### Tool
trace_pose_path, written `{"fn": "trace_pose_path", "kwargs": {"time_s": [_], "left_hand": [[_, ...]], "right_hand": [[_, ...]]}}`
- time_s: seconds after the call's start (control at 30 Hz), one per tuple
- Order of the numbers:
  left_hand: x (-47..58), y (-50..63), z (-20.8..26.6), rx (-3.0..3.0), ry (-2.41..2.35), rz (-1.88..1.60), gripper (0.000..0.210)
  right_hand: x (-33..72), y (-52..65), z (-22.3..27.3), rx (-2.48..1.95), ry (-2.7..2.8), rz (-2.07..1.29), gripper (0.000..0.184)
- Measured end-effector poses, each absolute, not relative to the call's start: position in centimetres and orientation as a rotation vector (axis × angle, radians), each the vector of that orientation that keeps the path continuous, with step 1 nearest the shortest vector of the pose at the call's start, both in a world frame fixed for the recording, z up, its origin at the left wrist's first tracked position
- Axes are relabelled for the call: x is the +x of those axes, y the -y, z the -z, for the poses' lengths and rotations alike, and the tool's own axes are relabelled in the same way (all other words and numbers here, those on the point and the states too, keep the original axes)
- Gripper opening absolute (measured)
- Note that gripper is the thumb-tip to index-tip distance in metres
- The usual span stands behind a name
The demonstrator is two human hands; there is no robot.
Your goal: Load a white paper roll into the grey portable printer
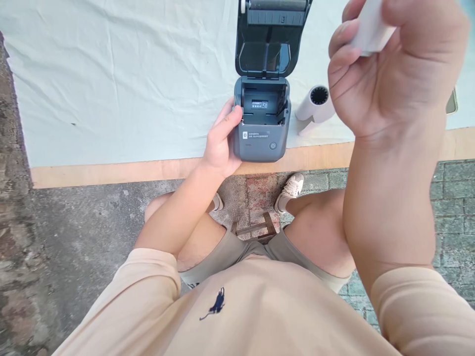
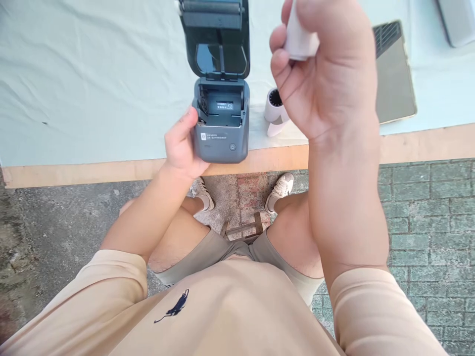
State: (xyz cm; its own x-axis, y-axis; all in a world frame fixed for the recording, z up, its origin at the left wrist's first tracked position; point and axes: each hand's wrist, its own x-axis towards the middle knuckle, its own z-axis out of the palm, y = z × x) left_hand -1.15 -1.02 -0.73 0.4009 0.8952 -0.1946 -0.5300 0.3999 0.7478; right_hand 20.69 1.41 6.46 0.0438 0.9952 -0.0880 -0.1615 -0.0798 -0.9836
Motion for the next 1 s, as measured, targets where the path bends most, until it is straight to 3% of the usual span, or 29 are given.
{"fn": "trace_pose_path", "kwargs": {"time_s": [0.1,0.17,0.33,0.47,0.63,0.83,1.0], "left_hand": [[-1.1,1.0,0.8,0.635,-0.645,-0.987,0.024],[-1.1,1.0,0.8,0.630,-0.656,-0.993,0.024],[-1.0,1.1,0.7,0.623,-0.649,-1.013,0.021],[-0.8,1.3,0.6,0.666,-0.645,-1.027,0.019],[-0.5,1.6,0.4,0.709,-0.682,-1.051,0.020],[-0.6,1.5,0.3,0.712,-0.711,-1.025,0.018],[-0.7,1.4,0.3,0.718,-0.747,-1.018,0.018]], "right_hand": [[17.7,0.0,-7.8,-1.120,1.050,-1.116,0.030],[16.4,1.0,-8.5,-1.153,1.392,-0.899,0.025],[15.3,2.0,-9.1,-1.484,2.059,-0.472,0.050],[14.8,1.8,-9.0,-1.762,2.257,-0.354,0.036],[14.4,1.8,-8.5,-1.974,2.380,-0.198,0.031],[14.3,1.6,-7.5,-1.909,2.318,-0.118,0.022],[14.6,1.3,-7.3,-1.824,2.244,-0.229,0.027]]}}
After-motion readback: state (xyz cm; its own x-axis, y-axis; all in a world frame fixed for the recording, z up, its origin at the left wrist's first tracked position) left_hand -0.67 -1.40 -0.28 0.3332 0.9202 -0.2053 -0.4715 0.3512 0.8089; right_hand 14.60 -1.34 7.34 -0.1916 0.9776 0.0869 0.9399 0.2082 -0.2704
